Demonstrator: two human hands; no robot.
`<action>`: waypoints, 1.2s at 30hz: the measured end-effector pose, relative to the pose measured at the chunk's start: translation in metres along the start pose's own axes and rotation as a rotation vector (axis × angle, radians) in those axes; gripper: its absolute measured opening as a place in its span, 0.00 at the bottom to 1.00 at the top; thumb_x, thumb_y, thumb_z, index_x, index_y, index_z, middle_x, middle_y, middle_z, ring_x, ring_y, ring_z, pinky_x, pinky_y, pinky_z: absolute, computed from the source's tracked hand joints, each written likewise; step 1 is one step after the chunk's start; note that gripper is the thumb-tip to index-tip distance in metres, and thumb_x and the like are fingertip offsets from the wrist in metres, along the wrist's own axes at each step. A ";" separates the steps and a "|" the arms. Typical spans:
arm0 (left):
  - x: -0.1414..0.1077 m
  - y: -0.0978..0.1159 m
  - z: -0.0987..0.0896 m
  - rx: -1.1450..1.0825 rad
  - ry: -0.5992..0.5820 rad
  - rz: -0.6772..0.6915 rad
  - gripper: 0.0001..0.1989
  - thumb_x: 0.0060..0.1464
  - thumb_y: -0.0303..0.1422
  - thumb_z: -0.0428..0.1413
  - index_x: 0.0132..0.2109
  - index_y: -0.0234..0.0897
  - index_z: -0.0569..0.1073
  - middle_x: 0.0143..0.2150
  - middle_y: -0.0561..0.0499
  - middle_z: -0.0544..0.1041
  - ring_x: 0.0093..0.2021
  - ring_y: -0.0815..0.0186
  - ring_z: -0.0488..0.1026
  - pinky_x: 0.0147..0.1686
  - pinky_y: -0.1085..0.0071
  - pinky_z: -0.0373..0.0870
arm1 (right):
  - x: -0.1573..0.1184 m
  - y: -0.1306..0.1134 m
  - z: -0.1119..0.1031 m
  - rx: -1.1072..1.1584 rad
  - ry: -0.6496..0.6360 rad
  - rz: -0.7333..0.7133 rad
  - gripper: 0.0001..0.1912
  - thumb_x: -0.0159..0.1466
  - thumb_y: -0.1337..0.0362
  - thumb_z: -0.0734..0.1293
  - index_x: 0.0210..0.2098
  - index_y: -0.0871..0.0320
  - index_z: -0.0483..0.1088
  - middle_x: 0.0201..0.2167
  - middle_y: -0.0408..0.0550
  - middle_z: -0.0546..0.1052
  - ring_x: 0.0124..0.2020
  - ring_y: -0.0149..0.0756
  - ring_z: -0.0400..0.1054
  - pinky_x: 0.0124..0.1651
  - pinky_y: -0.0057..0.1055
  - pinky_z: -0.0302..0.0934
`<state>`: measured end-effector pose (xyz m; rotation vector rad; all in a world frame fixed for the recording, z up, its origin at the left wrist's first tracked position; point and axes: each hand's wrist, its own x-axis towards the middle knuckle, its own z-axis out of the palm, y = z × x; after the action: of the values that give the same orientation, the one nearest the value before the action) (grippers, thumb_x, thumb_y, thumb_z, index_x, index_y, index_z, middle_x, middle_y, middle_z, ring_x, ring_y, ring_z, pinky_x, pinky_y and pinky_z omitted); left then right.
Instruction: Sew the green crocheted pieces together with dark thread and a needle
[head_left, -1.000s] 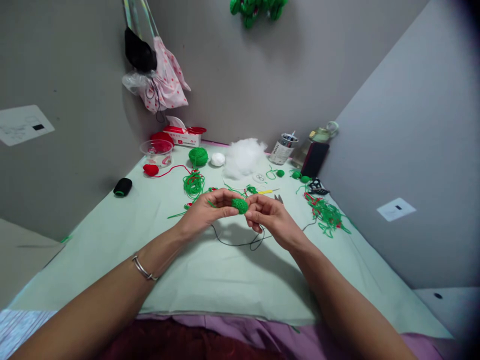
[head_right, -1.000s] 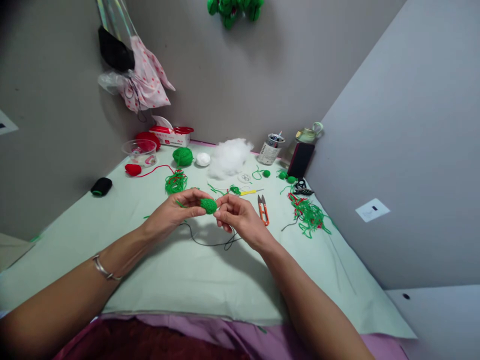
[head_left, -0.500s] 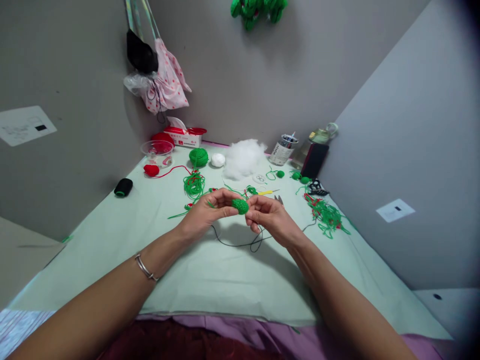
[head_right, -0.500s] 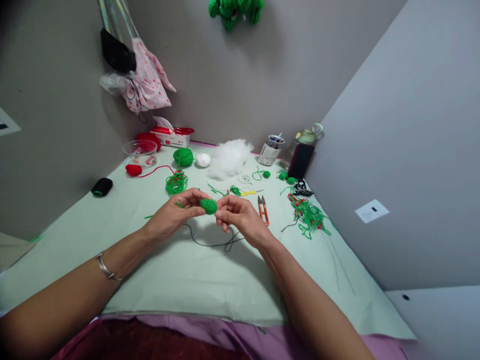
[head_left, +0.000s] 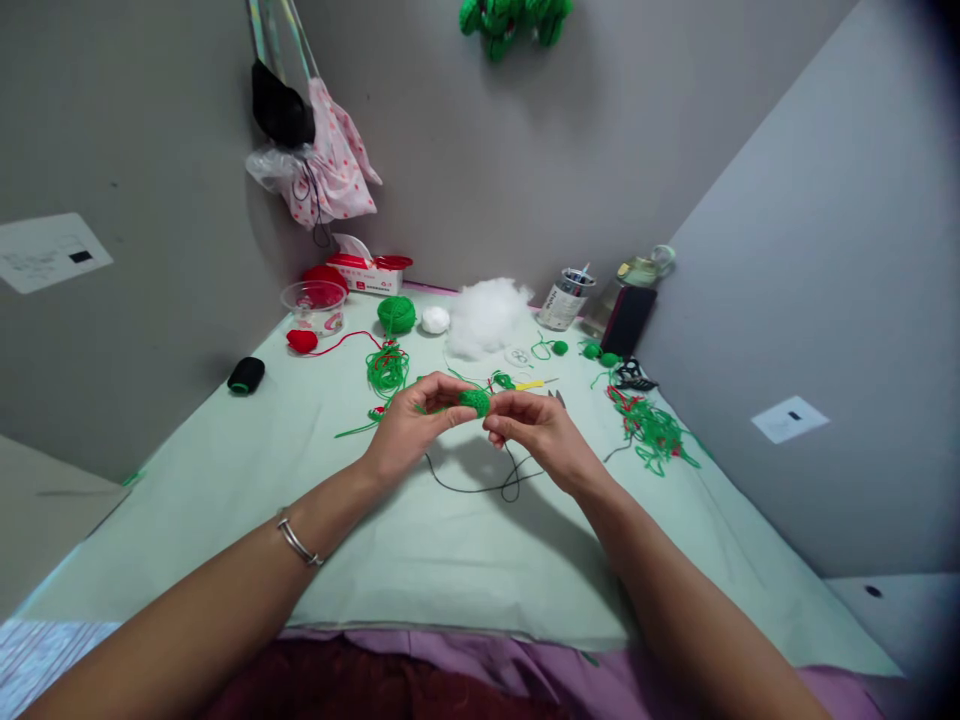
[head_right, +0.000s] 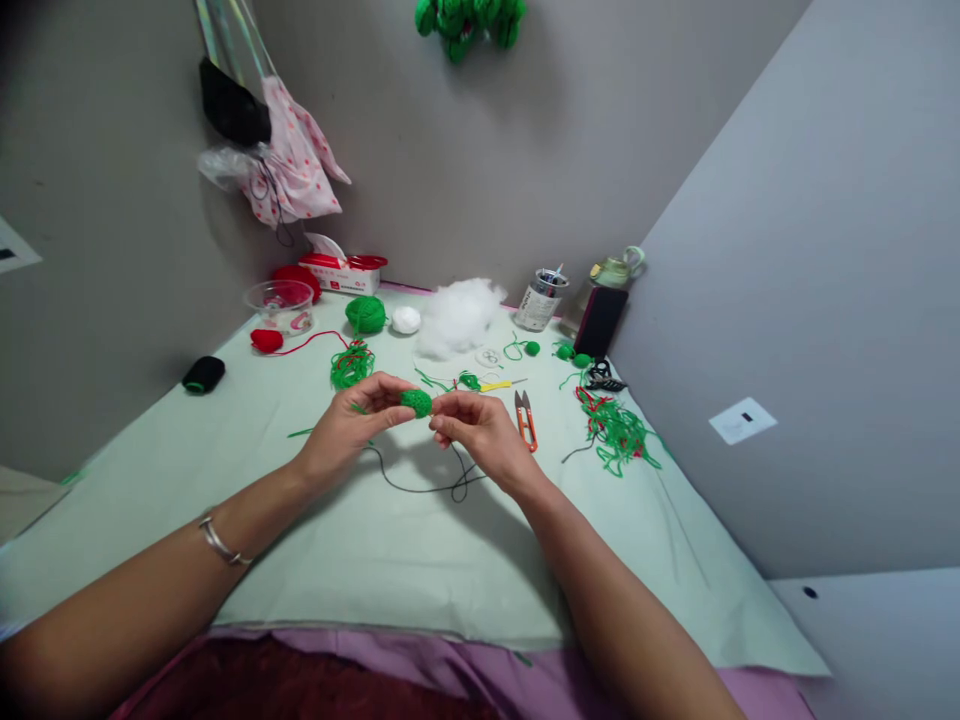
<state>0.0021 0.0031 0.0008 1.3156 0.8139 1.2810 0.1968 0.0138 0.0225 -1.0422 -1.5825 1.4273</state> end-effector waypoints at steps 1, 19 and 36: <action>0.000 0.000 0.000 0.023 0.004 0.009 0.11 0.52 0.35 0.66 0.42 0.38 0.77 0.41 0.49 0.78 0.43 0.63 0.74 0.49 0.63 0.67 | 0.000 0.001 0.001 0.011 0.005 0.001 0.15 0.55 0.57 0.77 0.36 0.60 0.75 0.27 0.43 0.75 0.27 0.29 0.69 0.34 0.30 0.65; -0.002 0.002 0.004 0.211 0.051 0.029 0.10 0.47 0.33 0.67 0.39 0.40 0.80 0.31 0.56 0.67 0.31 0.68 0.61 0.39 0.68 0.61 | -0.001 0.009 0.006 0.006 -0.034 -0.034 0.14 0.58 0.60 0.74 0.41 0.60 0.73 0.31 0.45 0.76 0.28 0.30 0.70 0.35 0.30 0.67; 0.014 -0.045 -0.012 0.624 -0.216 -0.048 0.07 0.49 0.33 0.64 0.37 0.39 0.80 0.33 0.53 0.67 0.35 0.63 0.66 0.38 0.66 0.62 | 0.014 0.034 -0.021 -0.727 -0.097 -0.043 0.05 0.62 0.65 0.68 0.36 0.58 0.77 0.30 0.45 0.78 0.32 0.33 0.69 0.36 0.28 0.58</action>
<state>0.0026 0.0274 -0.0411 1.8738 1.1308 0.8469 0.2137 0.0368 -0.0088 -1.3333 -2.2555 0.8778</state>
